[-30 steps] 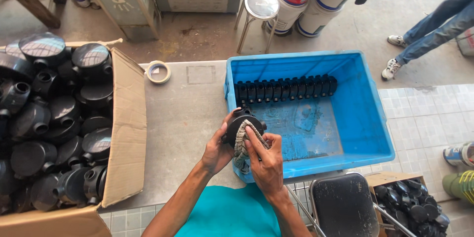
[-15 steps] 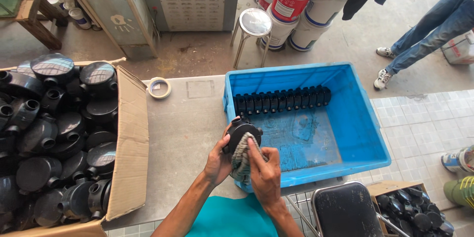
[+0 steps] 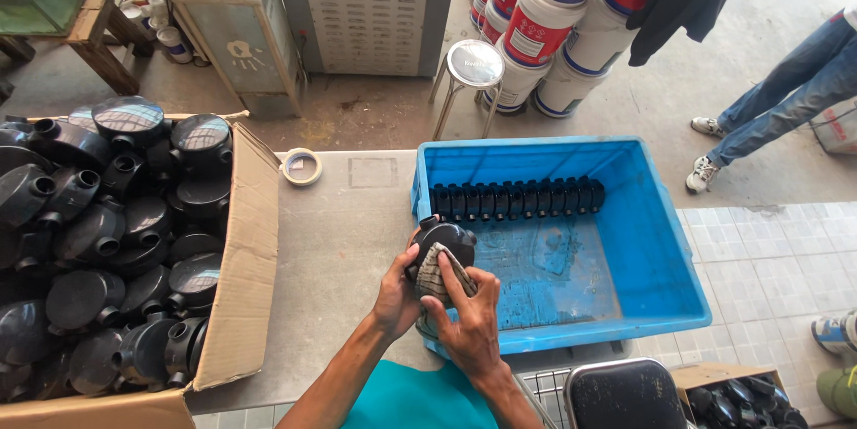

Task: The person wipes a black plastic part with a cloth, rotating it to clean multiple sides. The part is held over a blue bin containing similar items, and the person continues wiping until the end of the clip.

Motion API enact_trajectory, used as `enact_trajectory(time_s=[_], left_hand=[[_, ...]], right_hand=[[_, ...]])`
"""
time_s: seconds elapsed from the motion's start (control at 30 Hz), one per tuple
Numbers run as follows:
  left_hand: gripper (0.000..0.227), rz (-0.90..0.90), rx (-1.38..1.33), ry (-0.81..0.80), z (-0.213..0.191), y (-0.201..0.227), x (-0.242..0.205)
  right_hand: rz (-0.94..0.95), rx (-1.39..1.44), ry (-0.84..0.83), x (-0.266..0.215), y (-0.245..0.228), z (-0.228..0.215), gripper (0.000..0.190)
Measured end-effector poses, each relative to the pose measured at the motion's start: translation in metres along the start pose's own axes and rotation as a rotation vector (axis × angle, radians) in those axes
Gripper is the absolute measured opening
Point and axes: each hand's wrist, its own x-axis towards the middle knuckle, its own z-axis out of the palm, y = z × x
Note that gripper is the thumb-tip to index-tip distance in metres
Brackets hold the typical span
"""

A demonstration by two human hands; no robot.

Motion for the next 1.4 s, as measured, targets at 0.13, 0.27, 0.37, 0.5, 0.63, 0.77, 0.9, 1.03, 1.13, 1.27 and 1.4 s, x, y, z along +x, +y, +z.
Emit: enact_trajectory(time_s=[0.13,0.27,0.37,0.5,0.63,0.77,0.9,1.03,1.13,1.27,1.4], left_hand=[[0.055,0.022,0.028,0.052,0.002,-0.007,-0.001],[0.054,0.009,0.045,0.041,0.001,-0.015,0.002],[0.058,-0.015,0.066,0.076,0.000,-0.021,0.004],[0.059,-0.004,0.068,0.131,-0.001,-0.029,0.010],[0.049,0.067,-0.005,0.061,-0.010,-0.032,0.017],[0.052,0.078,-0.026,0.067,-0.002,-0.024,0.012],[0.054,-0.020,0.000,0.091,0.002,-0.021,0.006],[0.057,-0.051,0.023,0.035,-0.012,-0.028,0.012],[0.048,-0.054,0.125,0.018,-0.015,-0.027,0.014],[0.059,0.055,0.111,-0.023,-0.011,-0.014,0.015],[0.058,-0.023,0.099,0.032,-0.010,-0.009,0.009]], right_hand=[[0.066,0.002,0.021,-0.009,0.010,0.003,0.049],[0.086,0.070,0.008,-0.005,0.012,-0.001,0.043],[0.070,0.045,0.038,0.004,0.013,-0.004,0.042],[0.035,0.026,0.036,0.016,0.012,-0.008,0.043],[-0.025,0.076,0.003,0.015,0.012,-0.006,0.043],[-0.057,0.056,0.017,-0.001,0.033,0.002,0.046],[0.060,0.074,0.038,0.010,0.038,-0.007,0.044],[0.060,0.092,-0.003,0.024,0.035,-0.008,0.044],[-0.023,0.066,-0.052,0.022,0.030,0.000,0.048],[-0.155,0.007,-0.099,0.013,0.022,0.002,0.050],[-0.044,0.019,0.002,0.017,0.032,0.002,0.050]])
